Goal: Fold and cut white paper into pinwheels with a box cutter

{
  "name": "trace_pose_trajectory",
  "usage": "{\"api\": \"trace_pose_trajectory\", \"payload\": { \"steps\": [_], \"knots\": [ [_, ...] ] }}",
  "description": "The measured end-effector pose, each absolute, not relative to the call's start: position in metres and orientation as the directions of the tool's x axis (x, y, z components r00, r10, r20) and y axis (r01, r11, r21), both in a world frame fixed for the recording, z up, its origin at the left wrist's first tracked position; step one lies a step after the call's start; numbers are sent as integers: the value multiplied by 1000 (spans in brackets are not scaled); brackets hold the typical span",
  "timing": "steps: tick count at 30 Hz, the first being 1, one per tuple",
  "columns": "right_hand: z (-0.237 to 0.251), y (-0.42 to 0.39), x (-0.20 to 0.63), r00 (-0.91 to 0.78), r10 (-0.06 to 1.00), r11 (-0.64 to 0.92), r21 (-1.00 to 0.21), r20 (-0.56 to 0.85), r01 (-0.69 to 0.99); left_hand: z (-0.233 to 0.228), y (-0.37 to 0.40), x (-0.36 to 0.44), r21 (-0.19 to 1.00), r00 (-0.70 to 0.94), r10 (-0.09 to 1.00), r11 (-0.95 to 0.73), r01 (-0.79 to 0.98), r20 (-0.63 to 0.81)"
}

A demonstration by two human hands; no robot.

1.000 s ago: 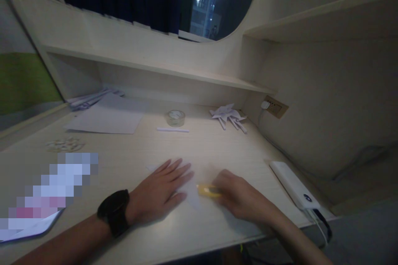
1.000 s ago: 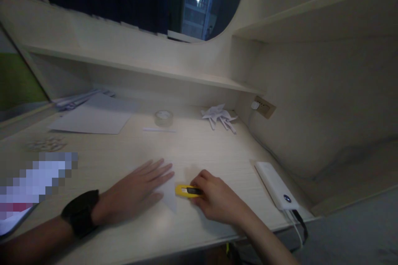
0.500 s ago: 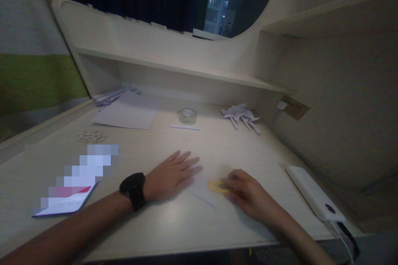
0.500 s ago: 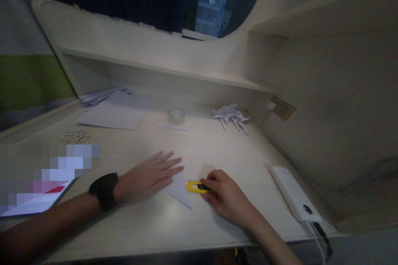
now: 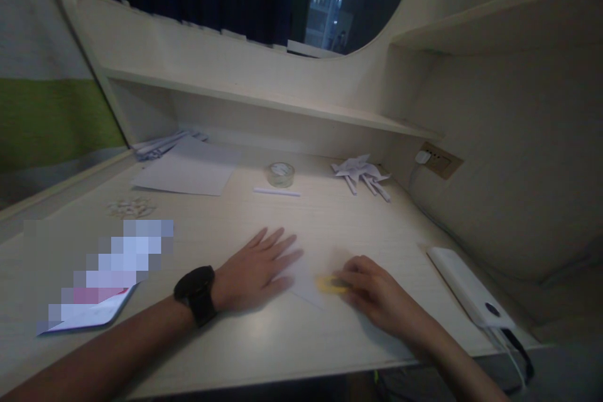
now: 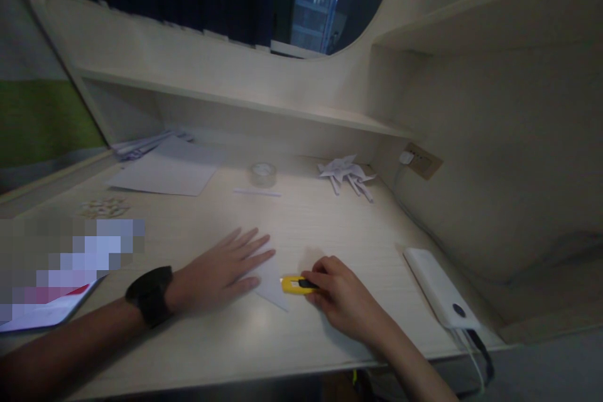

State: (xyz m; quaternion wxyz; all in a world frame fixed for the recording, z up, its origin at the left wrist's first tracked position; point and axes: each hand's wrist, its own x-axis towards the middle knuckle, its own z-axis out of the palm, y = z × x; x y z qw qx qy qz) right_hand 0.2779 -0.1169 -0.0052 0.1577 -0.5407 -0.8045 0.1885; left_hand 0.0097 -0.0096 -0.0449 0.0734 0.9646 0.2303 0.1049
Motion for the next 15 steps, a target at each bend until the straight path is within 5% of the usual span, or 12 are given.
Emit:
{"api": "trace_pose_trajectory", "payload": {
  "steps": [15],
  "knots": [
    [-7, -116, 278, -390, 919, 366, -493, 58, 789, -51, -5, 10, 157, 876, 456, -888, 433, 158]
  ]
}}
